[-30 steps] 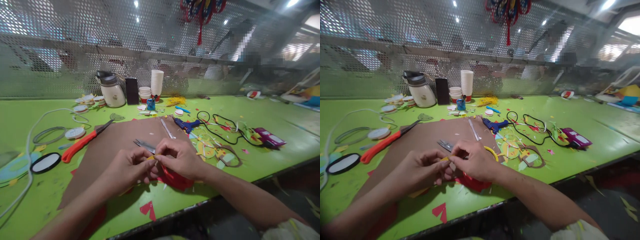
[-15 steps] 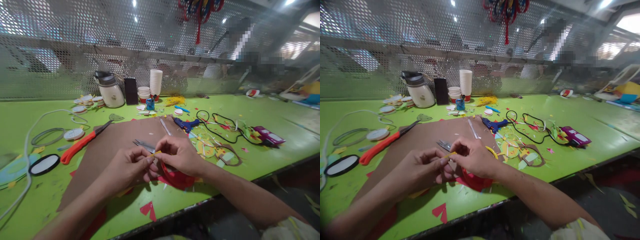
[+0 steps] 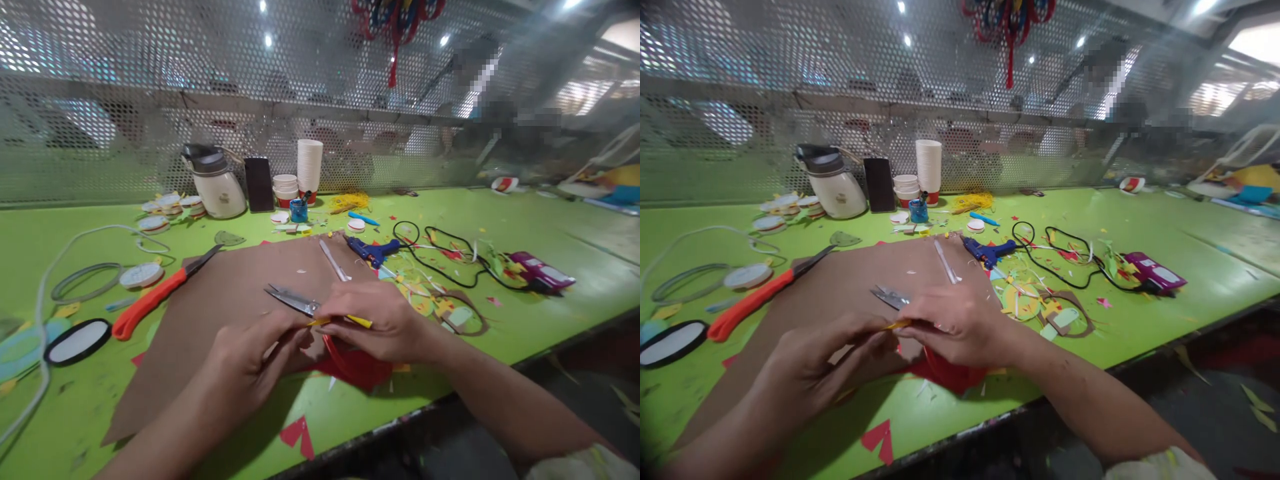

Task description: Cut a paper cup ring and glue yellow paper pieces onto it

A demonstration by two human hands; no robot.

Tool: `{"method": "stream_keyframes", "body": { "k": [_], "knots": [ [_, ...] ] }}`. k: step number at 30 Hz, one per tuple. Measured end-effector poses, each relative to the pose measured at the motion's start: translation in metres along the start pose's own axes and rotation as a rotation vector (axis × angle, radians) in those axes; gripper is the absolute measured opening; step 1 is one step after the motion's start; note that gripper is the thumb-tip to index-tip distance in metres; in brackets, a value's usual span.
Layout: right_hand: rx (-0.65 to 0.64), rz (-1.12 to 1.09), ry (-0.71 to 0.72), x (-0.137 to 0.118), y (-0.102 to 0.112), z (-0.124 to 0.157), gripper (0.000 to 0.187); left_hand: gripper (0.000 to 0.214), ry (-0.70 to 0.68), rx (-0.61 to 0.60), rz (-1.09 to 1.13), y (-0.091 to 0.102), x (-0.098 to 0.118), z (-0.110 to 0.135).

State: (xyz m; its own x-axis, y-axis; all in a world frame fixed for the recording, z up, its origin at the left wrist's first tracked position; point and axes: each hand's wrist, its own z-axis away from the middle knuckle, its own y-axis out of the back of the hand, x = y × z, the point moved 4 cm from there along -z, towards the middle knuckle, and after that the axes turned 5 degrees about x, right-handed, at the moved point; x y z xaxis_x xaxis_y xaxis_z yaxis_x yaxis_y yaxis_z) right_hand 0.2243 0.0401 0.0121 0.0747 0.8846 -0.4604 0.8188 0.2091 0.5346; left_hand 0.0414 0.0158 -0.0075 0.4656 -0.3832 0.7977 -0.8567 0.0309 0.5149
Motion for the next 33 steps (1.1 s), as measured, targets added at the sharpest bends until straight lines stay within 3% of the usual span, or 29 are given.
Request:
{"method": "stream_keyframes", "body": {
  "k": [6,12,14,19,23,28,30,33],
  "knots": [
    [0.064,0.034,-0.120,0.003,-0.001,0.000,0.005,0.008,0.030,-0.006,-0.065,-0.002,0.004,-0.005],
    [0.112,0.052,-0.044,0.003,-0.001,0.001,0.011,0.017,0.203,-0.152,0.260,-0.010,0.002,-0.008],
    [0.114,0.062,-0.011,0.004,-0.002,0.002,0.012,0.018,0.197,-0.160,0.247,-0.010,0.003,-0.009],
    [0.105,0.035,-0.019,0.005,-0.004,0.001,0.011,0.019,-0.018,-0.061,-0.094,-0.004,0.007,-0.008],
    [0.073,-0.166,-0.272,0.009,-0.001,0.001,0.007,0.014,-0.189,0.039,-0.260,-0.001,0.004,-0.002],
    [0.035,-0.488,-0.557,0.014,-0.002,0.005,0.016,0.022,-0.374,0.097,-0.226,0.002,0.001,0.002],
    [0.066,-0.386,-0.485,0.013,-0.003,0.004,0.014,0.022,-0.373,0.118,-0.201,0.002,0.001,0.001],
    [0.152,-0.129,-0.193,0.003,-0.004,0.002,0.007,0.019,-0.332,0.130,-0.179,0.003,0.003,0.000]
  ]
}}
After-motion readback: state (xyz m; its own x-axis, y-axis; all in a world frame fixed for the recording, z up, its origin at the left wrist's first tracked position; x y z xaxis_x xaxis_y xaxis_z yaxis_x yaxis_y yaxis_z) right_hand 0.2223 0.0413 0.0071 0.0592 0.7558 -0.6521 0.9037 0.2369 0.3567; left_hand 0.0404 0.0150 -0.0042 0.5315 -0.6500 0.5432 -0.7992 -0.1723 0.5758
